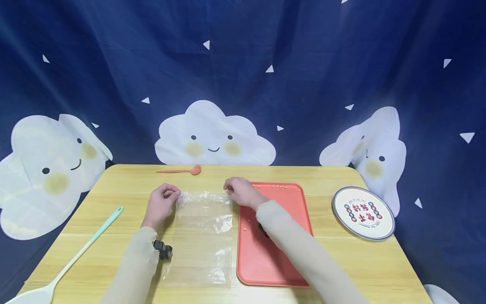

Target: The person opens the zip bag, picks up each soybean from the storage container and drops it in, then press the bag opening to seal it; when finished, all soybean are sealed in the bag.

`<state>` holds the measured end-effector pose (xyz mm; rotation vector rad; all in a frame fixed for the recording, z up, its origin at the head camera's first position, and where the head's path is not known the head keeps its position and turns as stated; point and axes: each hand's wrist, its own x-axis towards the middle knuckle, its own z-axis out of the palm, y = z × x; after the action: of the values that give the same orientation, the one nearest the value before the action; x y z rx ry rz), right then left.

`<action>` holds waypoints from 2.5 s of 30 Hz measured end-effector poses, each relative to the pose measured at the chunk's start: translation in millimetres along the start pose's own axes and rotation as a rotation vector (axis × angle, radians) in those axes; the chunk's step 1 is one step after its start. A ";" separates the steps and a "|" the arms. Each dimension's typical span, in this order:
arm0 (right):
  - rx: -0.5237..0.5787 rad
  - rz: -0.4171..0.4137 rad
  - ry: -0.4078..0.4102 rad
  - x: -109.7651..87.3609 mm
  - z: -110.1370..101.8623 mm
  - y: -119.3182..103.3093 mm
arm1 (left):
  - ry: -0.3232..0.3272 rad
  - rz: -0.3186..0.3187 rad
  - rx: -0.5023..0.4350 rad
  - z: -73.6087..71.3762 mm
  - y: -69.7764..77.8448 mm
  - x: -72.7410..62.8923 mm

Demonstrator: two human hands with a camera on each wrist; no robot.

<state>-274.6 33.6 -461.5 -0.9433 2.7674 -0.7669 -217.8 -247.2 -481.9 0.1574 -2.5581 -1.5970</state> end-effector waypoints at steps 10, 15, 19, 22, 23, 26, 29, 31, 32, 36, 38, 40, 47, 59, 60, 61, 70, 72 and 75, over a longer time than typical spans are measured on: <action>0.094 -0.064 0.071 -36.9 -43.5 -3.9 | 0.004 0.192 -0.161 -4.5 41.7 -31.5; 0.132 -0.070 0.053 -55.3 -58.9 -11.7 | -0.013 0.279 -0.089 -8.1 59.5 -47.3; 0.141 -0.086 0.047 -68.2 -66.5 -15.3 | -0.017 0.329 -0.049 -7.7 71.8 -56.5; 0.145 -0.102 0.047 -78.4 -72.1 -16.4 | -0.049 0.357 -0.088 -6.1 80.7 -63.8; 0.150 -0.105 0.044 -82.1 -74.3 -16.7 | -0.067 0.367 -0.115 -5.4 83.5 -66.2; 0.156 -0.103 0.030 -92.7 -80.4 -17.8 | -0.133 0.391 -0.198 -2.3 91.0 -73.3; 0.155 -0.117 0.018 -99.8 -85.3 -21.2 | -0.173 0.416 -0.254 1.2 96.1 -78.9; 0.150 -0.139 0.008 -102.3 -87.4 -25.2 | -0.156 0.437 -0.249 3.5 97.8 -81.9; 0.149 -0.153 0.003 -102.8 -87.9 -27.3 | -0.143 0.446 -0.242 4.7 98.0 -83.1; 0.155 -0.188 -0.022 -102.8 -88.0 -34.5 | -0.096 0.479 -0.218 9.3 98.6 -88.0; 0.160 -0.200 -0.031 -102.4 -87.2 -37.1 | -0.095 0.484 -0.222 11.1 98.4 -89.9; 0.158 -0.209 -0.037 -101.7 -85.6 -39.2 | -0.094 0.489 -0.231 12.1 98.5 -91.4; 0.166 -0.246 -0.050 -96.7 -75.9 -43.3 | -0.091 0.492 -0.253 12.8 95.6 -93.1; 0.164 -0.223 -0.025 -95.4 -82.1 -50.8 | -0.022 0.468 -0.179 9.7 95.8 -91.8; 0.167 -0.223 -0.025 -95.4 -82.6 -51.6 | -0.019 0.498 -0.155 8.7 96.7 -91.5; 0.167 -0.225 -0.023 -95.5 -83.3 -52.6 | -0.012 0.542 -0.122 7.7 97.8 -91.0; 0.119 -0.276 -0.007 -91.9 -86.5 -60.2 | 0.155 1.163 0.333 18.7 134.9 -89.9; 0.128 -0.286 -0.012 -91.0 -87.2 -62.0 | 0.120 1.206 0.363 25.6 139.9 -91.9; 0.140 -0.287 -0.020 -90.1 -87.6 -63.4 | 0.048 1.205 0.400 34.6 141.5 -92.7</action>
<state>-191.8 81.9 -358.5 -1.3259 2.5516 -0.9706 -135.1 -140.5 -374.2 -1.0612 -2.0848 -0.5984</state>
